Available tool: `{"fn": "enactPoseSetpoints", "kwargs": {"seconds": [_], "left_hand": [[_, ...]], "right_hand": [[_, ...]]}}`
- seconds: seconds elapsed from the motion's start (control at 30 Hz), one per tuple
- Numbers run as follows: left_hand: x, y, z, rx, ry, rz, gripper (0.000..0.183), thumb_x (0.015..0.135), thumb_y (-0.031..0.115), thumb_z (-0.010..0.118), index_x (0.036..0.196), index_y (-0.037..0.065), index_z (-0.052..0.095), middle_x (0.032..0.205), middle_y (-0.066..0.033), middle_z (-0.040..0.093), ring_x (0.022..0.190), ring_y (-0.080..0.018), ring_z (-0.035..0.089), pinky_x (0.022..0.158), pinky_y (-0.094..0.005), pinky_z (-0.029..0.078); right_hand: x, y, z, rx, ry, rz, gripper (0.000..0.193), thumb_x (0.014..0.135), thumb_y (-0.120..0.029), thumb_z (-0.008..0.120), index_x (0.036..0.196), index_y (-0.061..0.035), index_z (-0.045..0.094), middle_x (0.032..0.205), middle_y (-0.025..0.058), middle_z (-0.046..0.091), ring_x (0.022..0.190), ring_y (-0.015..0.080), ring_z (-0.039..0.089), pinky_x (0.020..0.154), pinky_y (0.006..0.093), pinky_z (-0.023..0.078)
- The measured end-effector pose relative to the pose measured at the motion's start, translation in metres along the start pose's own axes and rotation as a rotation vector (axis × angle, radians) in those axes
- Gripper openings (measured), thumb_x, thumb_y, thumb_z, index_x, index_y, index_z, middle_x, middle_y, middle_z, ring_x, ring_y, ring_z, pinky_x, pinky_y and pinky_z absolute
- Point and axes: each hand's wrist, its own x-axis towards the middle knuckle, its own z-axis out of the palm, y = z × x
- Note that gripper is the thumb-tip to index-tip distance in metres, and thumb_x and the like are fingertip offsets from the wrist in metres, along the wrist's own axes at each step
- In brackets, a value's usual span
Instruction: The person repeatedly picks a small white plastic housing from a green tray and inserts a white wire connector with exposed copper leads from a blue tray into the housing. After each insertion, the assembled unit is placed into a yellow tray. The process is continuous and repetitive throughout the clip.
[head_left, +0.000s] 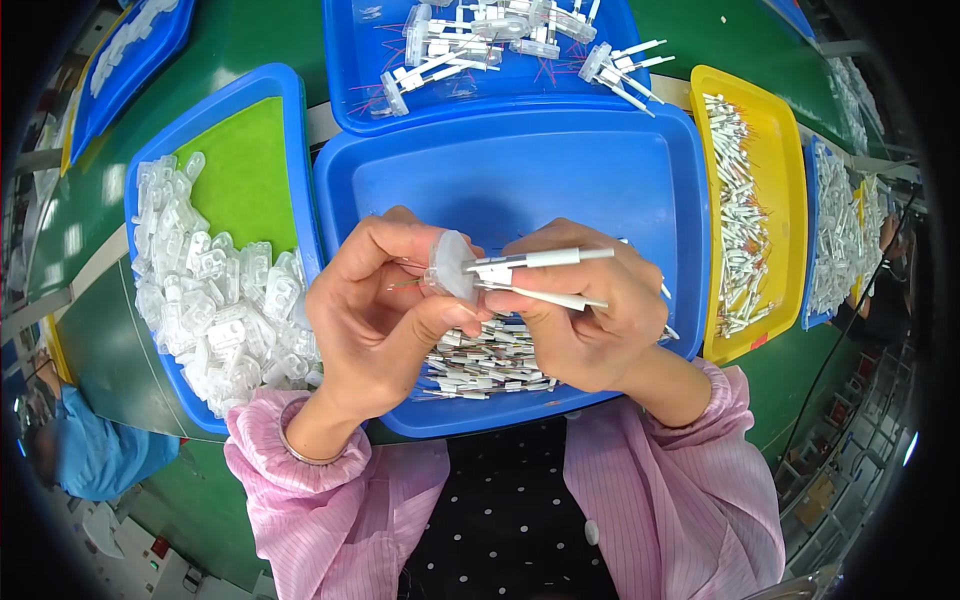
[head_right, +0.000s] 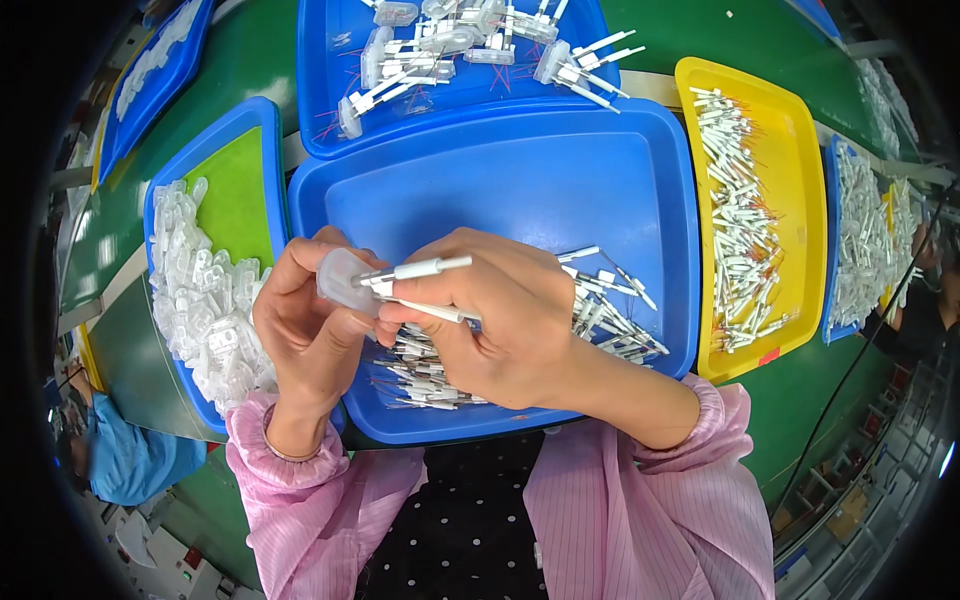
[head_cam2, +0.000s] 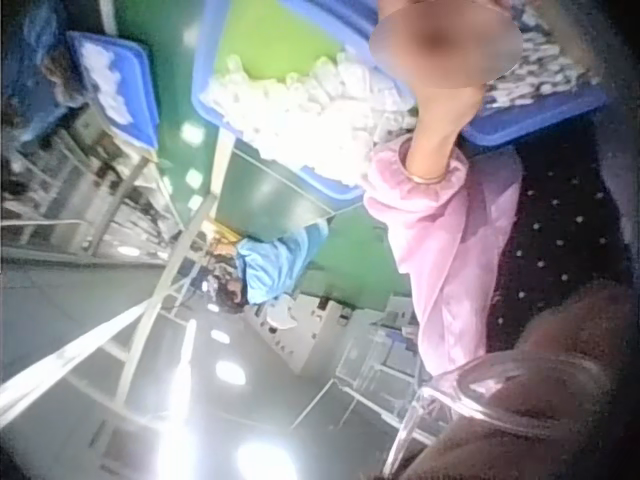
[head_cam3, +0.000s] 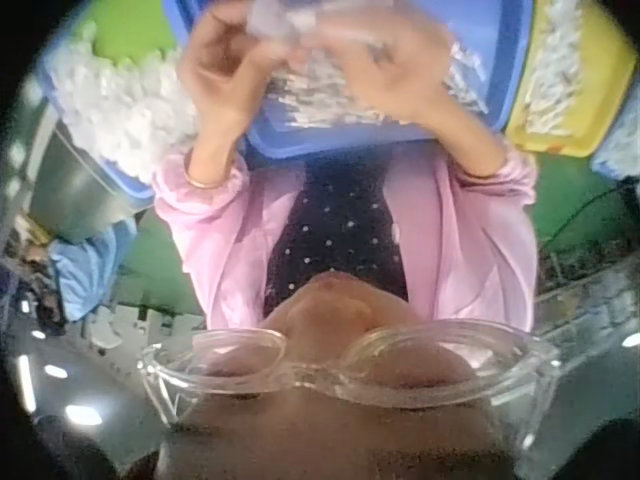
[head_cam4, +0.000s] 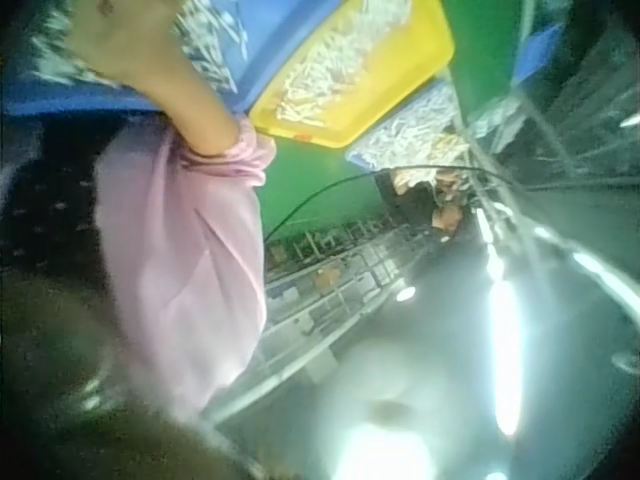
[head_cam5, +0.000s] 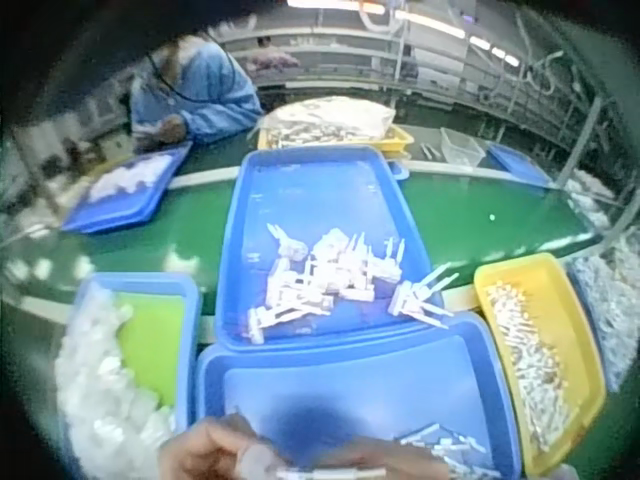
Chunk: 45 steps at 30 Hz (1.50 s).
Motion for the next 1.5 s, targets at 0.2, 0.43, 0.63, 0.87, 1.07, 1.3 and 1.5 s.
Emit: {"fn": "enactPoseSetpoints", "kwargs": {"seconds": [0.2,0.43,0.63,0.87,1.07,1.3,1.5], "left_hand": [[0.005,0.013,0.0,-0.051,0.002,-0.009,0.03,0.073,-0.009,0.062,0.1,-0.008,0.049,0.088,-0.0117,0.054,0.075,-0.0148,0.059,0.066,-0.0244,0.052],[0.002,0.017,0.001,0.3,-0.01,0.053,0.027,0.071,-0.004,0.065,0.095,-0.008,0.053,0.086,-0.0114,0.053,0.073,-0.0137,0.055,0.064,-0.0229,0.047],[0.0,0.018,-0.001,0.423,-0.049,0.109,0.025,0.07,-0.004,0.067,0.092,-0.008,0.055,0.084,-0.0107,0.052,0.073,-0.0135,0.053,0.06,-0.0229,0.044],[0.004,0.018,-0.005,0.666,-0.104,0.253,0.023,0.065,-0.003,0.07,0.085,-0.006,0.059,0.075,-0.01,0.054,0.063,-0.0153,0.052,0.053,-0.0246,0.042],[0.0,0.026,-0.013,0.522,-0.129,0.083,0.034,0.066,0.003,0.072,0.097,-0.004,0.058,0.085,-0.0117,0.057,0.068,-0.0186,0.056,0.061,-0.0274,0.047],[0.008,0.064,-0.054,1.345,0.314,0.115,0.033,0.073,0.008,0.064,0.104,-0.001,0.054,0.088,-0.0153,0.058,0.077,-0.0246,0.059,0.065,-0.0332,0.047],[0.02,0.072,-0.142,2.068,0.598,-0.075,0.01,0.07,0.005,0.058,0.076,-0.003,0.058,0.077,-0.0214,0.057,0.071,-0.0383,0.058,0.061,-0.0443,0.047]], "right_hand": [[0.023,-0.016,-0.024,0.065,-0.092,0.105,0.032,0.063,-0.009,0.072,0.091,0.0016,0.059,0.08,0.0115,0.06,0.068,0.0211,0.056,0.06,0.0277,0.044],[0.043,-0.031,-0.033,-0.565,-0.371,-0.108,0.02,0.062,-0.014,0.068,0.075,-0.0007,0.061,0.078,0.0088,0.055,0.075,0.0251,0.05,0.072,0.0377,0.038],[0.041,-0.031,-0.025,-0.546,-0.402,-0.018,0.014,0.062,-0.01,0.067,0.066,-0.0019,0.056,0.07,0.0068,0.052,0.069,0.0247,0.049,0.072,0.0398,0.039],[0.035,-0.028,-0.019,-0.377,-0.439,0.169,0.01,0.066,-0.001,0.063,0.069,-0.0009,0.053,0.069,0.0103,0.05,0.068,0.0282,0.049,0.077,0.0428,0.042],[0.04,-0.033,-0.009,-0.436,-0.413,0.158,0.009,0.067,0.0,0.063,0.069,-0.0009,0.054,0.068,0.0097,0.052,0.068,0.0261,0.051,0.079,0.0395,0.041],[0.095,0.01,-0.018,-0.613,-0.267,0.283,0.012,0.077,-0.01,0.06,0.077,0.0012,0.061,0.075,0.011,0.059,0.074,0.0238,0.056,0.065,0.0311,0.042],[0.106,0.018,-0.022,-0.912,-0.101,-0.119,0.019,0.079,-0.015,0.06,0.091,-0.0003,0.058,0.089,0.0148,0.058,0.083,0.0292,0.055,0.072,0.036,0.043]]}}
